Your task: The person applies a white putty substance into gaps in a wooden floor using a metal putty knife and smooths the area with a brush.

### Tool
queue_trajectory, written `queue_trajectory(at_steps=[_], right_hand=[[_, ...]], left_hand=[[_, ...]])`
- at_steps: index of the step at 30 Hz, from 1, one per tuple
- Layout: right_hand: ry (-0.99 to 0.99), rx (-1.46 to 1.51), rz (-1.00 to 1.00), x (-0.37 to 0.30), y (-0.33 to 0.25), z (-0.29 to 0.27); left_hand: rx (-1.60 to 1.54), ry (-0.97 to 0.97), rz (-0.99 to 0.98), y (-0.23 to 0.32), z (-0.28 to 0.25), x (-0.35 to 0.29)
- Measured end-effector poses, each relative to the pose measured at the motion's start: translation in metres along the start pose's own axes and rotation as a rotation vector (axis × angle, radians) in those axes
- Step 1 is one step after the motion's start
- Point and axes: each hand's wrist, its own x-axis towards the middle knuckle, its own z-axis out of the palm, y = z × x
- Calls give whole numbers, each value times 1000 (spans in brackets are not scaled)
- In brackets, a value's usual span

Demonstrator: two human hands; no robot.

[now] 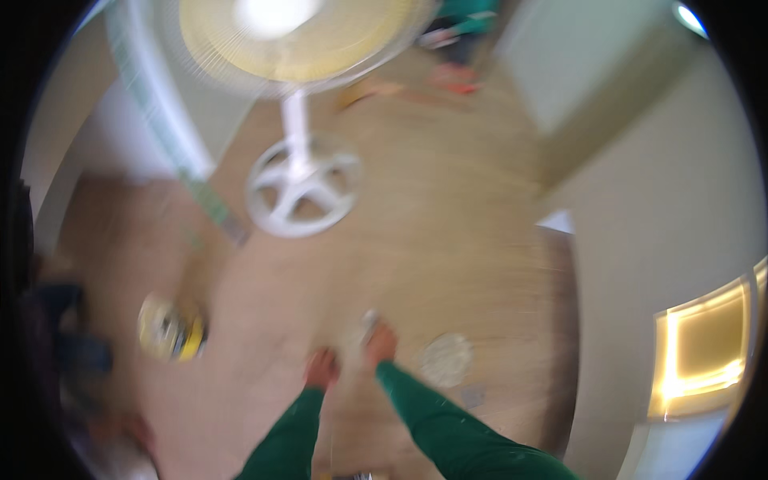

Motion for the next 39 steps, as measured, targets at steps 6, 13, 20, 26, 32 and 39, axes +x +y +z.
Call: queue_trajectory(at_steps=[6,13,20,26,32,39], right_hand=[[108,11,-5,6,-62,1],[130,-86,-102,10,-45,15],[-326,159,-108,-5,22,-53],[-401,95,-37,-174,91,-68],[-478,66,7,-185,86,-68],[-320,356,63,-183,123,-53]], left_hand=[[159,-211,69,0,-51,15],[-15,-140,-25,-1,-22,-5],[115,-215,-23,13,-23,10],[156,-243,-2,17,-30,3],[142,-166,22,13,-30,1],[216,-194,73,29,-3,-1]])
